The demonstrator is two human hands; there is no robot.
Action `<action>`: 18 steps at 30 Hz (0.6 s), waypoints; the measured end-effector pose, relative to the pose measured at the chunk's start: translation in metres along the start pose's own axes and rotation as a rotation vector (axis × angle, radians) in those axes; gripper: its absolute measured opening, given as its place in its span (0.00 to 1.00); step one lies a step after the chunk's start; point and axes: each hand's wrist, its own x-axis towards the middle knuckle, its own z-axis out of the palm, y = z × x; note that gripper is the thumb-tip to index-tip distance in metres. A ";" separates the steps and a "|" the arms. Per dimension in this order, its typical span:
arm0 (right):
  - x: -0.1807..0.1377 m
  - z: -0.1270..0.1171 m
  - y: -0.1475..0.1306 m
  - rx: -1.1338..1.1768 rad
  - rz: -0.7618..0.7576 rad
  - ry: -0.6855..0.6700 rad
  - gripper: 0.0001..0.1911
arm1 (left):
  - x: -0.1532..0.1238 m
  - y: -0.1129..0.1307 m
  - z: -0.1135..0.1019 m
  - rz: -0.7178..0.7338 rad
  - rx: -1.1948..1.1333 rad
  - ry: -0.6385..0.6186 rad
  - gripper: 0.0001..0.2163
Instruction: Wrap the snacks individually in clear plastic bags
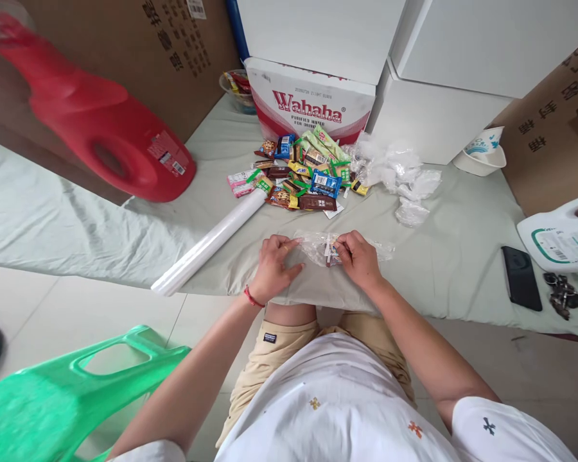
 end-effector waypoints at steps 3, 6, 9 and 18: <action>-0.001 0.001 0.000 -0.001 -0.004 0.006 0.09 | 0.014 0.009 0.006 -0.062 0.046 -0.062 0.28; -0.001 0.001 0.001 0.017 0.001 0.013 0.09 | 0.022 0.008 0.004 -0.042 0.032 -0.098 0.13; 0.000 0.002 0.000 0.024 0.009 0.015 0.10 | 0.019 -0.002 -0.007 0.044 -0.032 -0.090 0.06; -0.001 0.001 -0.001 0.011 0.014 0.012 0.10 | -0.004 -0.023 -0.035 0.069 -0.164 0.033 0.11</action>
